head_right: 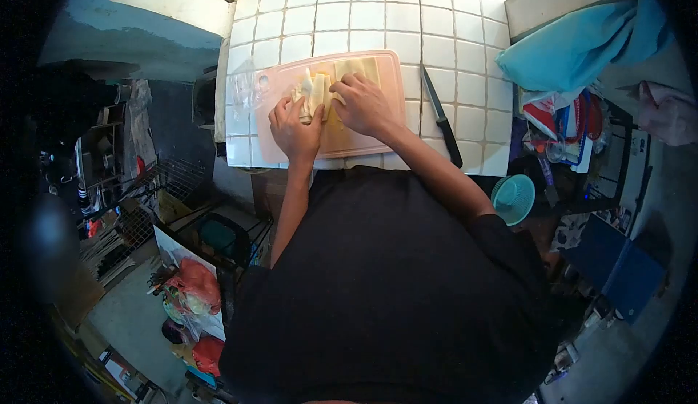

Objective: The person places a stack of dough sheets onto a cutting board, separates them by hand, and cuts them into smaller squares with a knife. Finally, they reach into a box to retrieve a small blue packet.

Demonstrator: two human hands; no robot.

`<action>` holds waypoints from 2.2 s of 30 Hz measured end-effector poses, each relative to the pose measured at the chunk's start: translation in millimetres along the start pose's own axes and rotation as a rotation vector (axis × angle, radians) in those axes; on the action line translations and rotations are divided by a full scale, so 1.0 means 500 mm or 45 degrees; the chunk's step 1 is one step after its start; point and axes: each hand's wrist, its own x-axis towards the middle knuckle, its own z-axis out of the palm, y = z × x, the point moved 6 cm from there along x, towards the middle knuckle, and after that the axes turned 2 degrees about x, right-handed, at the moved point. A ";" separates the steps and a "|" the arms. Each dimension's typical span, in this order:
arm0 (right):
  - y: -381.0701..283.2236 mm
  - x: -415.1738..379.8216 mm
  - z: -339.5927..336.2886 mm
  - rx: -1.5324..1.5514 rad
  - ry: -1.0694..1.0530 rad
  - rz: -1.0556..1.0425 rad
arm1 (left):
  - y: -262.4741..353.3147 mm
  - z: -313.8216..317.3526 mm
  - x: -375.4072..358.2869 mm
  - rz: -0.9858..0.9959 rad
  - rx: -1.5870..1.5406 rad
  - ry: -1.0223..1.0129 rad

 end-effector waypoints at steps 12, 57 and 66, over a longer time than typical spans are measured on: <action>0.038 -0.005 0.032 0.585 -0.049 0.492 | 0.022 0.005 -0.009 0.068 -0.276 0.043; 0.104 -0.094 0.089 2.004 -0.133 0.937 | -0.038 0.062 -0.054 -0.745 -1.284 -0.311; 0.110 -0.124 0.053 2.230 -0.059 1.001 | -0.079 0.024 -0.049 -0.986 -1.463 -0.194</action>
